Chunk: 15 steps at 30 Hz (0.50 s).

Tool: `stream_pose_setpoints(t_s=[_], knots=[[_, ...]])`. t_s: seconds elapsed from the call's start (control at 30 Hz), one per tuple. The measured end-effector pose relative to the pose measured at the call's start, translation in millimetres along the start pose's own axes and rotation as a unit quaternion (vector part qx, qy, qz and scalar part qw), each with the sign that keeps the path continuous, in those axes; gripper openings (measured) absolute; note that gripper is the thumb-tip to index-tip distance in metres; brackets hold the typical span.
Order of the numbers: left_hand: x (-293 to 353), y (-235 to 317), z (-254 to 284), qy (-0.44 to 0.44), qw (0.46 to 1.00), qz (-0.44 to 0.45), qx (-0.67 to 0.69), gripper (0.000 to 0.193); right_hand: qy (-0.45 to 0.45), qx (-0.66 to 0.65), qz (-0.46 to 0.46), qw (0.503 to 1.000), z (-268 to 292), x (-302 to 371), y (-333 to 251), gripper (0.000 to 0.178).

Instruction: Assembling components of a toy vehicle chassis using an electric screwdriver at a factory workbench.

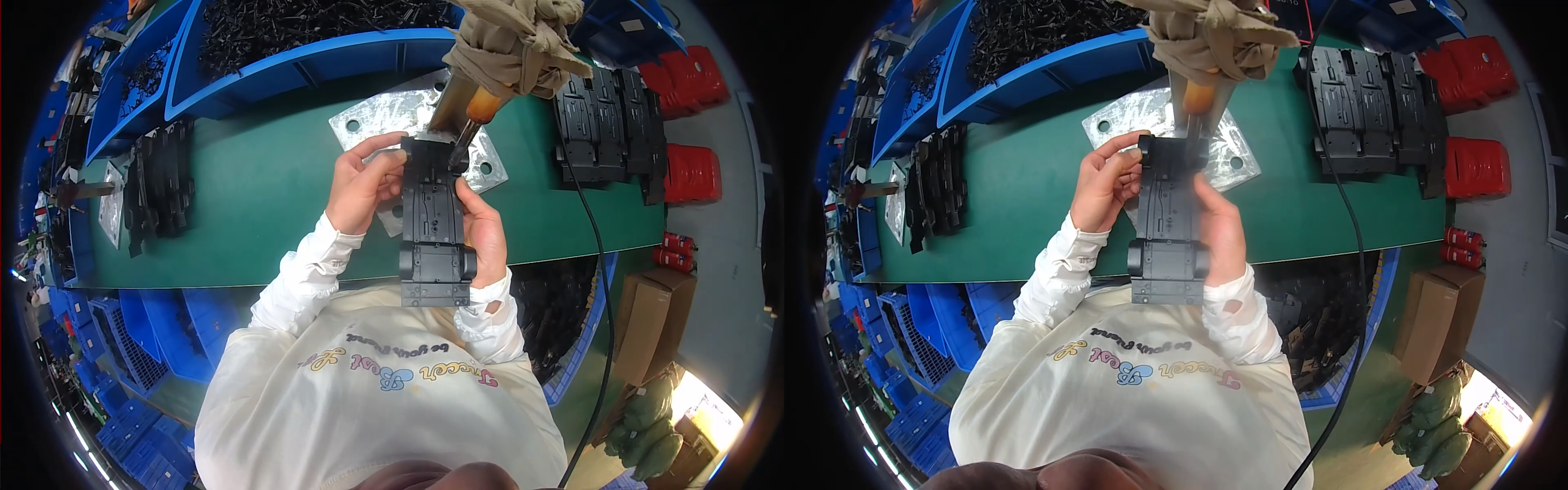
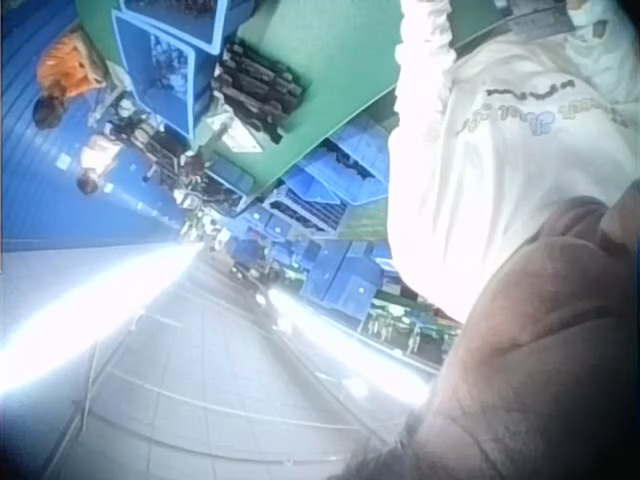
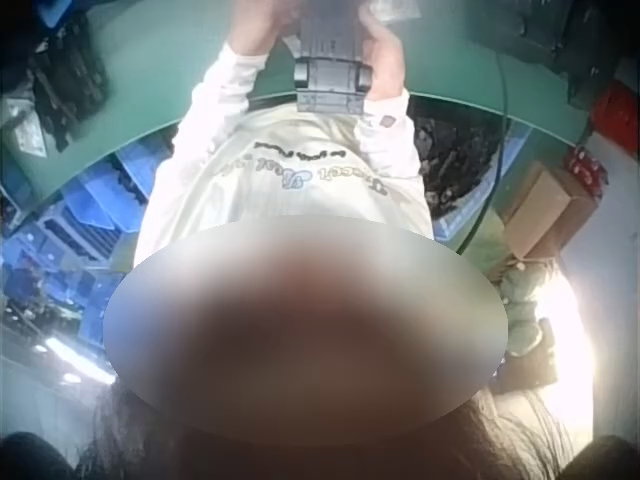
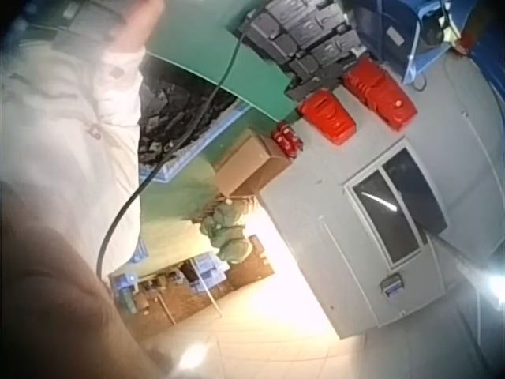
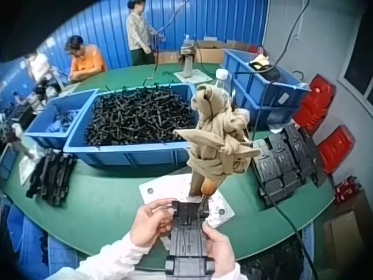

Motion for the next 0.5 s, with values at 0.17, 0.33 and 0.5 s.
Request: stream_pose_setpoints(t_s=[0.17,0.33,0.5], knots=[[0.1,0.9,0.4,-0.002,1.0,0.0,0.002,0.041,0.002,0.002,0.005,1.0,-6.5,3.2,0.0,0.033],[0.7,0.4,0.1,-0.004,1.0,0.001,0.007,0.04,-0.007,0.003,0.002,1.0,-6.3,3.9,-0.4,0.032],[-0.1,-0.6,0.3,-0.007,1.0,0.0,0.007,0.04,-0.009,0.0,0.004,1.0,-6.2,3.1,0.1,0.033]])
Point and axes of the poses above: each hand's wrist, its own x-axis away from the middle knuckle, its own z-axis out of the back of the hand, y = z × x, the point moved 2 cm from there along -x, towards the middle knuckle, and after that the axes turned 4 degrees about z, right-handed, at the moved point
